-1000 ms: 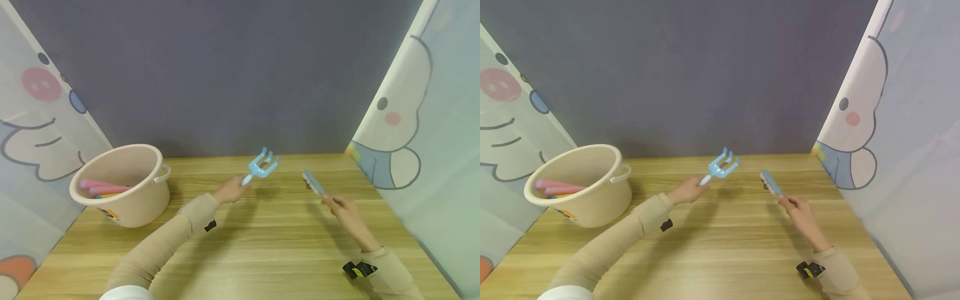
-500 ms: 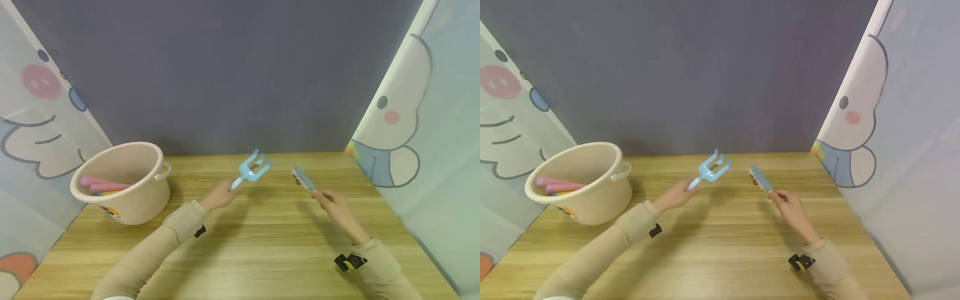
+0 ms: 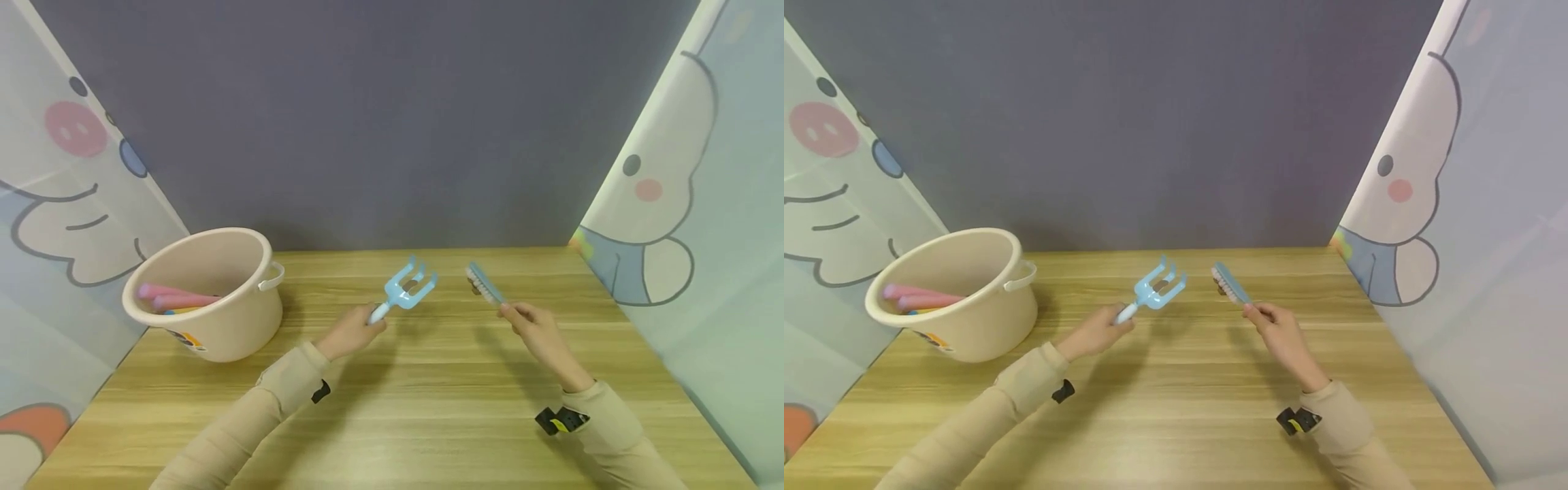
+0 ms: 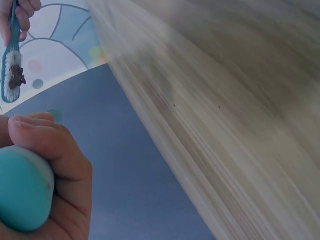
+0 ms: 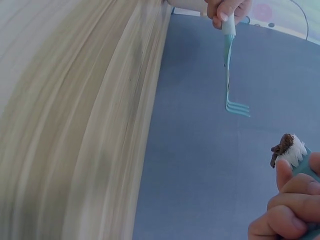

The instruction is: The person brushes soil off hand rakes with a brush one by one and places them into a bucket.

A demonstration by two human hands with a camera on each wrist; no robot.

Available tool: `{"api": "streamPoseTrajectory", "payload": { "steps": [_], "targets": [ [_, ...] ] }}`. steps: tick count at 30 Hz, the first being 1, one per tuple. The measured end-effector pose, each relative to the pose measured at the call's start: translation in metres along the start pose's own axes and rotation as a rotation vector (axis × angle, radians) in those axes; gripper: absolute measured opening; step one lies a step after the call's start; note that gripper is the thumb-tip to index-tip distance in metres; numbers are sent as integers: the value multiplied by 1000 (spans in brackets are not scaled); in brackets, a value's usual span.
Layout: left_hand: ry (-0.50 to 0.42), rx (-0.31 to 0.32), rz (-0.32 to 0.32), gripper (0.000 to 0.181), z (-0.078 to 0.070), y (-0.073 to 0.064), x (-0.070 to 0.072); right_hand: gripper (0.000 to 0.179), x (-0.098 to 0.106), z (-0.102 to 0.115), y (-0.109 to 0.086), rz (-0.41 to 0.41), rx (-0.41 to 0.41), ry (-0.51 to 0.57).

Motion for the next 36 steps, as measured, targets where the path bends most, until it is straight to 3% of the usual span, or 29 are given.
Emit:
{"api": "streamPoseTrajectory", "payload": {
  "steps": [5, 15, 21, 30, 36],
  "targets": [
    [10, 20, 11, 22, -1, -4, -4, 44, -8, 9, 2, -22, 45, 9],
    [30, -21, 9, 22, -11, -14, -10, 39, -21, 25, 4, -30, 182, -26],
    [38, -16, 6, 19, -12, -16, -14, 35, -34, 33, 2, -71, 266, -113],
    [14, -7, 4, 19, -14, -19, -16, 32, -53, 36, 5, -101, 321, -218],
    [21, -29, -2, 19, -17, -20, -17, 29, -61, 36, 9, -155, 421, -332]
  ]
}}
Point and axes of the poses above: each hand's wrist, its own y-axis towards the middle knuckle, its own x-axis out of the back of the hand, z = x × y, the point moved 4 cm from there along y, towards the middle knuckle, and after that the axes turned 3 degrees about -z, right-handed, at the moved point
